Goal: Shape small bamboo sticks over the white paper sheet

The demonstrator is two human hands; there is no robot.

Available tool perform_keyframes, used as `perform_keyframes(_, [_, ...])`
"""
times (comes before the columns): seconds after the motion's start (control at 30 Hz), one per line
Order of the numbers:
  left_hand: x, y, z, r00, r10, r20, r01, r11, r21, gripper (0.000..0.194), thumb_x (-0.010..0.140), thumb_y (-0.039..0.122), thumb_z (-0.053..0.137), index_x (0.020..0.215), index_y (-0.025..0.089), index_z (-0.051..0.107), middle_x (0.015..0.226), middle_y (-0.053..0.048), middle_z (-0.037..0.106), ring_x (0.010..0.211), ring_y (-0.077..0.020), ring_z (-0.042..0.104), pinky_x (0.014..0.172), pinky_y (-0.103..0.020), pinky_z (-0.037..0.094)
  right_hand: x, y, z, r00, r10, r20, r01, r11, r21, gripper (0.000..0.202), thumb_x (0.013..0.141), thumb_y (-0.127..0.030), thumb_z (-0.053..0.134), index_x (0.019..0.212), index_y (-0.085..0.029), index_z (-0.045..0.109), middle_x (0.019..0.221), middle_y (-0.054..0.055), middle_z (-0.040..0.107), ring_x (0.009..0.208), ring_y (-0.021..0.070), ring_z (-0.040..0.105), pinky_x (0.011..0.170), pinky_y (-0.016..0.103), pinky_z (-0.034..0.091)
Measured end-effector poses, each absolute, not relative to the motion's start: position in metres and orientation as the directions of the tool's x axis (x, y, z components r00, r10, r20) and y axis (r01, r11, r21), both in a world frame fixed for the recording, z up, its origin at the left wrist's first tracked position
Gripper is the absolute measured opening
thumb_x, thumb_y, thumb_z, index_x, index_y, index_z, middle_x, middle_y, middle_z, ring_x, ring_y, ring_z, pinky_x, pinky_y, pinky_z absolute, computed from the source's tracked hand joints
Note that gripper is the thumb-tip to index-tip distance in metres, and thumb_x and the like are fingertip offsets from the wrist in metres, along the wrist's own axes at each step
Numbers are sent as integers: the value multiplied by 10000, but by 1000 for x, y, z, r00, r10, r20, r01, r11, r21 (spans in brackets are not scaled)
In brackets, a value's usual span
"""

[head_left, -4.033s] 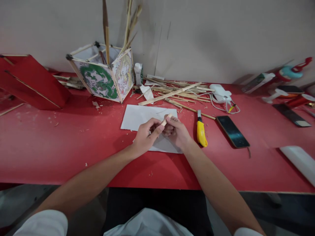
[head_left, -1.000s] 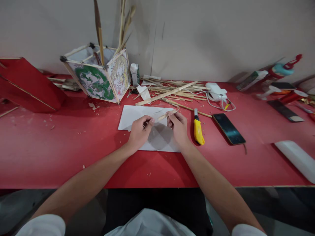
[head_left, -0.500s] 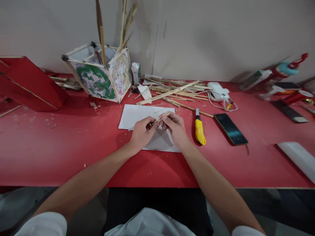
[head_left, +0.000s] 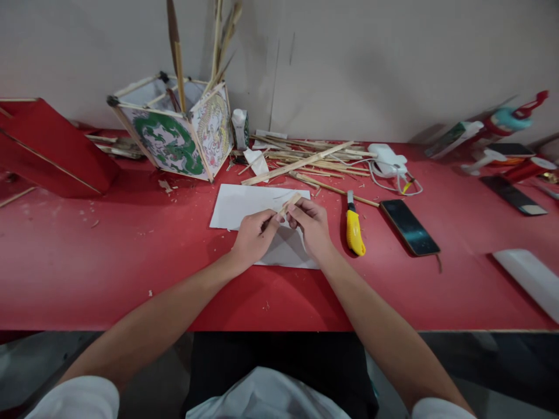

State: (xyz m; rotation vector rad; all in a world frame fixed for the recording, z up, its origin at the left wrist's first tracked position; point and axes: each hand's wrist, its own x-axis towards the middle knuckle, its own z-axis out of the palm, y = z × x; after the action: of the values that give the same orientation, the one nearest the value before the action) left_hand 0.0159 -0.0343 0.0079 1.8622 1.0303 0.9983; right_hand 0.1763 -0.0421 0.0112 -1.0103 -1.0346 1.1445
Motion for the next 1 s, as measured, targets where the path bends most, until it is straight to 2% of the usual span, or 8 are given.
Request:
perform_keyframes(0.17, [16,-34,7,361,898,249,315,-369,874,302,990,422,526,871,190,677,660,14,601,595,-122,528,583,-254,396,180,-41,15,270,963,21,-335,115,-935,137,763,-319,763,729,-212,686,624,-32,551,543,89,419,489,247,307])
perform_keyframes(0.27, [16,-34,6,364,894,261,296,-376,878,327,997,459,517,900,198,687,729,2,645,620,-124,562,595,-253,422,185,-38,17,297,952,-69,-440,72,-895,148,731,-317,766,734,-219,655,640,-35,532,551,92,412,482,243,322])
perform_keyframes(0.4, [15,-35,7,372,883,287,299,-407,863,392,987,530,530,850,197,684,687,4,631,608,-125,558,587,-256,426,190,-34,18,123,975,-186,-572,-84,-816,192,757,-337,712,731,-234,553,621,-51,428,515,103,346,486,258,339])
perform_keyframes(0.53, [16,-38,11,362,877,316,289,-428,856,381,962,534,584,817,197,688,695,-5,667,614,-124,560,597,-260,434,192,-35,18,-32,985,-168,-640,-149,-754,111,774,-321,650,789,-250,565,632,-50,344,524,130,298,501,274,351])
perform_keyframes(0.67, [16,-40,12,334,865,375,282,-471,836,300,949,498,623,924,210,702,790,-14,694,660,-122,584,634,-258,456,192,-37,19,-54,988,-144,-630,-146,-762,104,782,-339,643,815,-256,591,653,-47,334,540,137,296,516,277,364])
perform_keyframes(0.77, [16,-41,12,331,850,409,255,-498,829,289,952,493,620,992,216,693,839,-18,693,685,-120,588,653,-255,464,189,-40,22,-50,987,-155,-603,-154,-783,145,772,-367,674,833,-248,618,659,-45,392,552,127,331,524,266,366])
perform_keyframes(0.87, [16,-41,13,342,843,414,256,-508,823,295,960,494,608,976,210,688,854,-18,694,697,-118,579,648,-252,448,183,-43,26,-39,987,-155,-541,-151,-828,183,739,-356,743,837,-232,651,663,-40,475,571,114,390,524,246,355])
perform_keyframes(1.0, [15,-39,13,353,852,386,283,-491,824,321,990,469,559,869,196,675,751,2,658,633,-109,534,605,-257,407,176,-46,27,-63,989,-132,-489,-146,-860,229,709,-359,802,832,-223,665,629,-48,515,567,105,444,528,242,353])
